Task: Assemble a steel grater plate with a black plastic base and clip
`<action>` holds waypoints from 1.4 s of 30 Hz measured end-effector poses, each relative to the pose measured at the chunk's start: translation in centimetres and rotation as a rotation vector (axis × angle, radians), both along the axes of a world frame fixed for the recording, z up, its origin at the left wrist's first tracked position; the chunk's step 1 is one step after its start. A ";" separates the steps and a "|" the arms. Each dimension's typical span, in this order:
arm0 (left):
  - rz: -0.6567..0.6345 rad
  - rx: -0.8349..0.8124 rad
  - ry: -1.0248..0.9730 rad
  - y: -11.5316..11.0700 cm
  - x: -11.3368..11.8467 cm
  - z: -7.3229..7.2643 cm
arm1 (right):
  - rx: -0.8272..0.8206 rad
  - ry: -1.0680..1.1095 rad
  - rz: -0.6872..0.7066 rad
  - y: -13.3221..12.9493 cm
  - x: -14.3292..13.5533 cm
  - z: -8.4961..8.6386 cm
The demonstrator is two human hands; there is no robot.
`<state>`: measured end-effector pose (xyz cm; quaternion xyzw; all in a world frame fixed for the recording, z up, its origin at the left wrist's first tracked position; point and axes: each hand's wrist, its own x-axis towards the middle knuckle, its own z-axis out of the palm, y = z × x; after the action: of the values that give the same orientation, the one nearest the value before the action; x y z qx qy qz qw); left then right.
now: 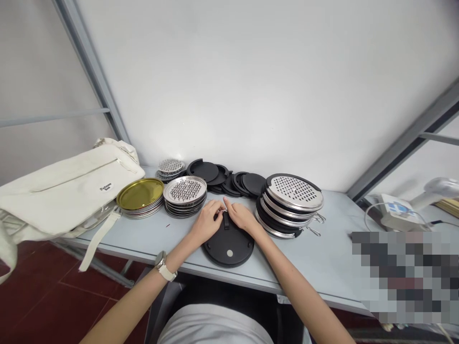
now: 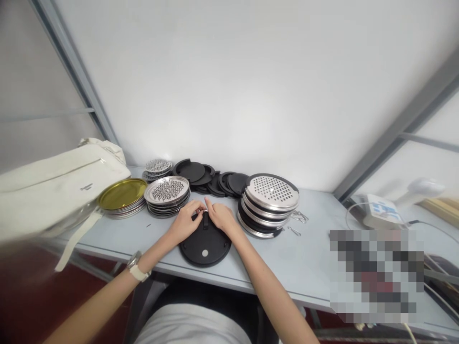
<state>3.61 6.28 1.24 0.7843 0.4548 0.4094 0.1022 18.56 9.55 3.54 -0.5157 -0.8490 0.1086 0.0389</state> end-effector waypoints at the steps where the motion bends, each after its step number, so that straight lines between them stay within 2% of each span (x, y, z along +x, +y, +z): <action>1: 0.009 0.008 -0.009 -0.1 0.0 0.1 | 0.008 -0.013 0.007 0.0 0.0 0.0; 6: 0.072 0.065 -0.034 -0.4 0.0 0.3 | 0.053 -0.073 0.046 0.2 0.2 -0.5; 11: 0.034 0.093 0.000 -0.7 -0.2 0.4 | 0.086 -0.112 0.081 0.6 0.3 -1.0; 17: 0.038 0.163 -0.008 -0.7 -0.1 0.4 | 0.113 -0.157 0.111 0.6 0.3 -1.0; 30: -0.017 0.065 -0.082 -0.4 -0.1 0.3 | 0.157 -0.171 0.118 0.5 0.3 -0.8; 35: -0.040 0.034 -0.070 -0.3 0.0 0.2 | 0.189 -0.184 0.143 0.8 0.4 -1.4; 42: 0.060 0.078 0.029 -0.1 0.0 0.0 | 0.225 -0.218 0.177 1.1 0.5 -1.9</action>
<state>3.62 6.22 1.27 0.7796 0.4631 0.4182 0.0526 19.05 10.61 1.67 -0.4399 -0.8971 -0.0408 -0.0056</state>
